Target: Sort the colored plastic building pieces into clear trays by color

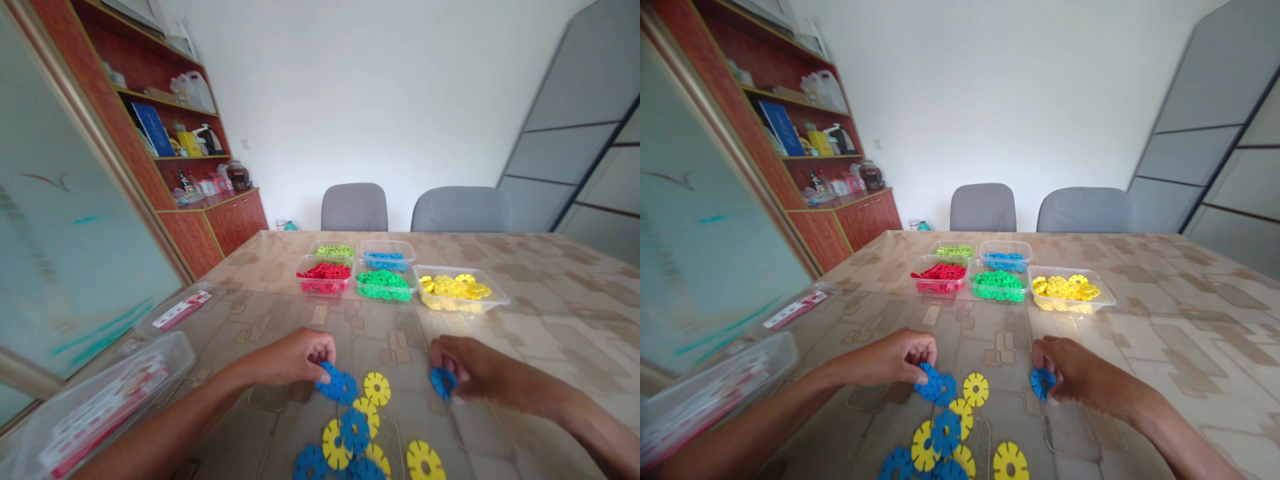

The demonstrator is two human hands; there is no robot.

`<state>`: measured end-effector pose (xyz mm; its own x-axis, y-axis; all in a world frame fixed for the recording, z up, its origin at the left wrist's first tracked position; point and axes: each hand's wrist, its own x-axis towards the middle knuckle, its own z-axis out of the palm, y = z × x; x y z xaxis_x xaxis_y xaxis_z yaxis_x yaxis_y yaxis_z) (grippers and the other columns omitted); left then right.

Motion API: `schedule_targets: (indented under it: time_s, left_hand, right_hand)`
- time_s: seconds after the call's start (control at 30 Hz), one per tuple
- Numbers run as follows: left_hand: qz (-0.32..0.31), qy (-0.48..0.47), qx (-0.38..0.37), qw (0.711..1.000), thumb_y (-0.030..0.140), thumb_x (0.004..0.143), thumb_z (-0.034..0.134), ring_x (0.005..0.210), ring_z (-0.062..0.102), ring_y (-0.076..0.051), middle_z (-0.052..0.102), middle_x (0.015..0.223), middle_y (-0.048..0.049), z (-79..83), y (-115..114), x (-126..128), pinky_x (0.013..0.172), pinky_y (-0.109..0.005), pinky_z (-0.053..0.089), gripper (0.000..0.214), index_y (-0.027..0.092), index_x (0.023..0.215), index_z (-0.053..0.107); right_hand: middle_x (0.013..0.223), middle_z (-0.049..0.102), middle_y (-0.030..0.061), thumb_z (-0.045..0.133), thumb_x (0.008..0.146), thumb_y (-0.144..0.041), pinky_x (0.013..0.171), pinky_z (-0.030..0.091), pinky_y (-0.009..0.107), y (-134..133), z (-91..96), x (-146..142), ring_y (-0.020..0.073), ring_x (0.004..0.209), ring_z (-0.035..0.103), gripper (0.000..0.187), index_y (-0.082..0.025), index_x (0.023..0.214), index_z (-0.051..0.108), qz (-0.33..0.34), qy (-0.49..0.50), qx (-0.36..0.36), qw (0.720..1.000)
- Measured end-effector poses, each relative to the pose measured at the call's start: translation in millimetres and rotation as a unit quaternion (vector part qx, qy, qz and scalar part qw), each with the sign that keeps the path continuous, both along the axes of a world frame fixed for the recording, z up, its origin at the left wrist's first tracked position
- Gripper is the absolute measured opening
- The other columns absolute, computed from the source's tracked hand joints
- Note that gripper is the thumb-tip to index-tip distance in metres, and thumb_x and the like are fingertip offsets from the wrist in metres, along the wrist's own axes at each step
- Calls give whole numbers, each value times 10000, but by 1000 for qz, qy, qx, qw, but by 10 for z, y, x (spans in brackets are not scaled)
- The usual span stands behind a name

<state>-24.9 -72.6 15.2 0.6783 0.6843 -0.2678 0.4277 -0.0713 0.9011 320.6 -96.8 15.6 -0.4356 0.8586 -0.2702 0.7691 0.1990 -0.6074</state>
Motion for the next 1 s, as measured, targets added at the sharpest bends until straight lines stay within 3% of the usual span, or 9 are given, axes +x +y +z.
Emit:
schedule_targets:
  time_s: [0.1,0.2,0.3,0.37,0.6,0.7,0.83,1.0]
  left_hand:
    - [37,-37,12,999,244,684,681,593,466,-81,536,665,52,-20,80,59,553,-190,346,201,149,793,541]
    - [83,-69,29,994,296,682,680,539,450,-73,530,636,54,-27,162,197,514,-191,334,245,145,812,536]
    - [121,-97,42,987,329,694,658,498,451,-72,524,617,55,-35,221,390,467,-189,325,258,152,821,521]
    - [135,-117,46,983,338,689,652,498,471,-76,535,634,47,-41,246,521,458,-193,341,269,154,827,511]
    - [133,-171,32,976,255,637,670,506,487,-73,561,650,31,-59,266,806,490,-210,411,253,141,809,525]
    - [137,-189,30,972,268,633,685,514,508,-80,566,656,28,-86,301,854,500,-218,430,286,145,828,516]
    - [171,-199,49,964,337,672,681,587,567,-106,596,778,-5,-148,396,816,521,-229,462,382,158,951,490]
    - [188,-174,86,963,344,727,641,656,573,-102,604,951,-53,-253,476,633,523,-203,446,361,159,1007,508]
  right_hand:
    - [678,545,-39,619,582,-59,542,332,210,54,-35,-16,130,646,497,223,-179,750,535,-1,43,-7,999]
    - [629,525,-53,644,711,-176,509,315,202,129,-41,-123,94,555,465,143,-181,741,505,13,175,-51,983]
    - [659,545,-52,670,776,-358,510,359,193,195,-36,-302,82,548,500,249,-189,778,487,4,302,-89,949]
    - [643,573,-47,686,762,-446,499,376,190,235,-45,-422,92,551,538,321,-195,806,492,-15,332,-93,938]
    - [558,574,-61,707,675,-576,403,323,177,409,-114,-641,83,440,515,447,-200,796,497,-65,344,-64,934]
    - [606,604,-57,727,653,-560,384,310,171,489,-89,-661,67,420,496,461,-197,864,538,-74,345,-46,934]
    - [582,604,-50,763,638,-507,391,329,183,694,6,-616,65,418,484,412,-170,804,593,-96,333,-10,938]
    - [699,593,-44,625,875,-337,469,437,200,1273,196,-517,73,507,528,211,-142,949,594,-188,305,67,931]
